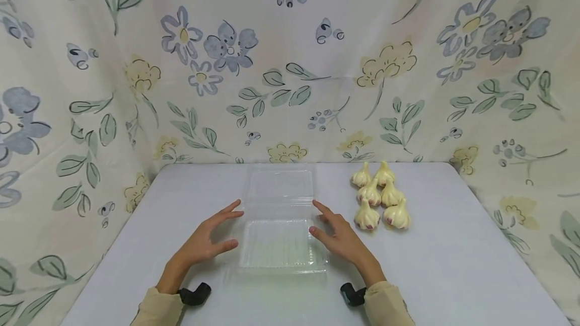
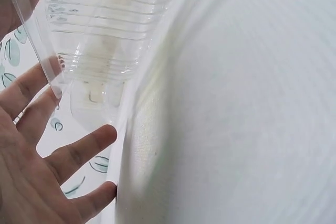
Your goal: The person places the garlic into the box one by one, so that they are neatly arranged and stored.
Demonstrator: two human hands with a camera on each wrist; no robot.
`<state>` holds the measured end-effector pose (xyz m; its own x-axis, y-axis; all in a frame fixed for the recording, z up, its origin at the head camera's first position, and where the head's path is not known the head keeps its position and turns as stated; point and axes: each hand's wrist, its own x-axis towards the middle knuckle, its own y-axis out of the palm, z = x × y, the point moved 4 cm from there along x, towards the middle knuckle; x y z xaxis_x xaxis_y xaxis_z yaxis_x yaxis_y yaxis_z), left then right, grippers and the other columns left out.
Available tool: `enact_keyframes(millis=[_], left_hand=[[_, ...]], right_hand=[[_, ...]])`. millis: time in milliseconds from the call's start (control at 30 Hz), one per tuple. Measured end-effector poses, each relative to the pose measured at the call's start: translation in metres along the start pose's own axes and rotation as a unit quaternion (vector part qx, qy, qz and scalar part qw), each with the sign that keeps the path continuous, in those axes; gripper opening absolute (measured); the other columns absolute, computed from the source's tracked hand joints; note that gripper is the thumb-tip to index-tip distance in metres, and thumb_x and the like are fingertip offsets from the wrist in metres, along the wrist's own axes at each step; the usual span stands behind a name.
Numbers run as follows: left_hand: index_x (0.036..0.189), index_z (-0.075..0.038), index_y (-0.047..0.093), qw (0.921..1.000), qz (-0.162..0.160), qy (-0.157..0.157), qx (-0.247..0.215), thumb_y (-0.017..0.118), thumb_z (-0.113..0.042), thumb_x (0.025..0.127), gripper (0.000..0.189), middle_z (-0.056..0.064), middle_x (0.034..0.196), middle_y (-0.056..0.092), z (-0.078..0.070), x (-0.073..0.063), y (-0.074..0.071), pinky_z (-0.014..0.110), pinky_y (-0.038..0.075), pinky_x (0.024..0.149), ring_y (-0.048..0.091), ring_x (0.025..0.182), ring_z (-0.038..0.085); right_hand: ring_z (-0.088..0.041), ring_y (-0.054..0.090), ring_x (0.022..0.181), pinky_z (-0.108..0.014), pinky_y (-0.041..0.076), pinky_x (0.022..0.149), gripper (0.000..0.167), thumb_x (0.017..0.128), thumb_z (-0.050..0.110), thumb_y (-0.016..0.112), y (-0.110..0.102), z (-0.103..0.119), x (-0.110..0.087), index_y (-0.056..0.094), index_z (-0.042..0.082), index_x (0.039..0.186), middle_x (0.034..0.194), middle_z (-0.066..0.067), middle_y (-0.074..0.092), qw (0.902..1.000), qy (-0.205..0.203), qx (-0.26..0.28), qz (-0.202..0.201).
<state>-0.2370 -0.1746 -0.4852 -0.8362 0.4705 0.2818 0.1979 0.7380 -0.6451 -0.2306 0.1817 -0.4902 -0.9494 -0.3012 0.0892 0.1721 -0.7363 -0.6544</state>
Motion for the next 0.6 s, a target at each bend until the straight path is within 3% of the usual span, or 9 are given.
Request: enact_keyframes(millis=[333, 600], left_hand=[[0.128, -0.018, 0.067, 0.9999, -0.002, 0.009, 0.014, 0.084, -0.03, 0.084, 0.049, 0.0, 0.162, 0.043, -0.0037, -0.0021, -0.0041, 0.066, 0.037, 0.112, 0.039, 0.151, 0.029], [0.134, -0.018, 0.064, 0.9999, 0.002, 0.004, 0.015, 0.083, -0.039, 0.085, 0.057, 0.0, 0.162, 0.043, -0.0021, -0.0008, -0.0042, 0.063, 0.038, 0.113, 0.04, 0.151, 0.027]], right_hand=[[-0.041, 0.054, 0.133, -0.067, 0.041, 0.107, 0.069, 0.1, 0.043, 0.062, 0.0026, 0.002, -0.0011, 0.033, 0.027, 0.16, 0.14, -0.015, 0.063, 1.0, 0.003, 0.006, 0.004], [-0.04, 0.055, 0.132, -0.067, 0.042, 0.106, 0.068, 0.1, 0.042, 0.063, 0.0008, 0.0024, -0.0012, 0.033, 0.032, 0.16, 0.138, -0.012, 0.065, 0.9999, -0.002, -0.004, -0.01]])
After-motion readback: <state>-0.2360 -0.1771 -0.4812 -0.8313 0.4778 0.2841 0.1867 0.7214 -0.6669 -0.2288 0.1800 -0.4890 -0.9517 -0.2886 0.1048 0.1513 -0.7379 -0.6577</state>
